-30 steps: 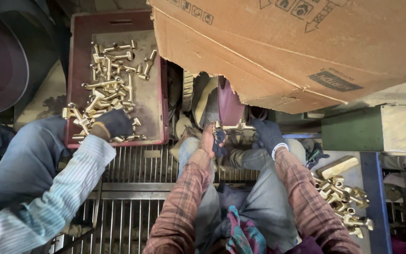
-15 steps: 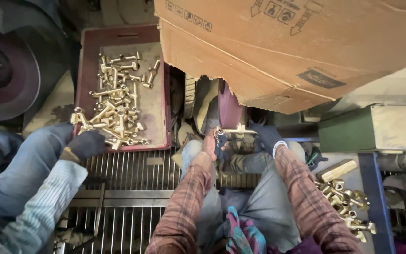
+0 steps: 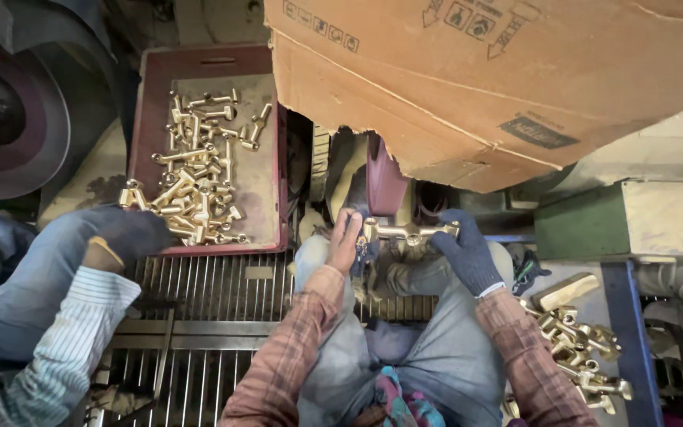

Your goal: The person sits on the floor and repeatedly picks up small brass-colored metal parts from a red tray. They press each part against a rotating grinding wheel to smooth or polish its surface, then place the finished part into a blue tray.

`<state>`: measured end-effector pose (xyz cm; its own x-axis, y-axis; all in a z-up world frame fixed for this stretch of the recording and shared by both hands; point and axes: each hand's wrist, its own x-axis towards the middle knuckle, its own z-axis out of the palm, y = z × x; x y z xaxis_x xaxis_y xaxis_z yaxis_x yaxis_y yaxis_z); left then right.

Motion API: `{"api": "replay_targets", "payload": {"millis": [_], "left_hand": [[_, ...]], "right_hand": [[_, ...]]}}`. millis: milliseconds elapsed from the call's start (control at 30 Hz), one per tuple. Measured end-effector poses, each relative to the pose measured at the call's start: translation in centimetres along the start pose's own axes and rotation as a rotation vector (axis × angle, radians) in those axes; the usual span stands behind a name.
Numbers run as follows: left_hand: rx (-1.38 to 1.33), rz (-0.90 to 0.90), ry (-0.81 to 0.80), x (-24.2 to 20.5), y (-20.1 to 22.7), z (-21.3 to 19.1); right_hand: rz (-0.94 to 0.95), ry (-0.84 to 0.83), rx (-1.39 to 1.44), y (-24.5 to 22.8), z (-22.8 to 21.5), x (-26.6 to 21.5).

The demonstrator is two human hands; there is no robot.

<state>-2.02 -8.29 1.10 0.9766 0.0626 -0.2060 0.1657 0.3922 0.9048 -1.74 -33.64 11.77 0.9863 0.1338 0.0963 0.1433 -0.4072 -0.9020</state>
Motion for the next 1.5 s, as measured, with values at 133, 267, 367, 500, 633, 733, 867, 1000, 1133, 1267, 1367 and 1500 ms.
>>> {"api": "replay_targets", "payload": {"millis": [133, 267, 367, 500, 633, 733, 867, 1000, 1133, 1267, 1367, 1500], "left_hand": [[0.023, -0.005, 0.077, 1.5, -0.6, 0.2], [-0.078, -0.134, 0.116, 2.6, -1.9, 0.3], [-0.086, -0.147, 0.155, 2.9, -2.7, 0.7], [-0.231, -0.337, 0.181, 2.9, -3.3, 0.6], [-0.362, -0.334, 0.064, 3.4, -4.6, 0.1], [-0.461, -0.329, -0.03, 4.1, -6.6, -0.7], [-0.546, -0.409, -0.038, 5.1, -10.1, -2.1], [-0.707, -0.603, -0.015, 6.8, -11.7, -3.5], [-0.468, -0.636, -0.081, 6.2, -8.6, -3.6], [-0.115, -0.357, -0.036, 0.2, -1.6, -3.2], [0.011, -0.001, -0.138, -4.6, 2.9, -3.3], [0.065, 0.078, -0.08, -6.5, 6.4, -3.0]], "right_hand": [[-0.167, 0.033, -0.18, 1.1, 0.5, 1.0], [0.303, 0.013, 0.119, 0.8, 1.7, 1.8], [0.452, -0.007, 0.167, -0.1, 2.1, 2.9], [0.58, -0.043, 0.2, -1.1, 2.3, 3.7], [0.673, -0.084, 0.269, -1.4, 2.4, 4.5], [0.83, -0.051, 0.289, -0.5, 2.6, 5.2], [0.941, -0.092, 0.438, 2.5, 2.8, 5.7], [1.061, -0.108, 0.413, 4.7, 3.6, 6.9], [1.132, -0.128, 0.261, 3.9, 3.6, 6.9], [0.685, -0.165, 0.456, 0.6, 1.1, 1.8], [0.469, -0.226, 0.458, -1.3, -0.6, -2.5], [0.361, -0.253, 0.387, -3.4, 0.0, -3.1]]}}
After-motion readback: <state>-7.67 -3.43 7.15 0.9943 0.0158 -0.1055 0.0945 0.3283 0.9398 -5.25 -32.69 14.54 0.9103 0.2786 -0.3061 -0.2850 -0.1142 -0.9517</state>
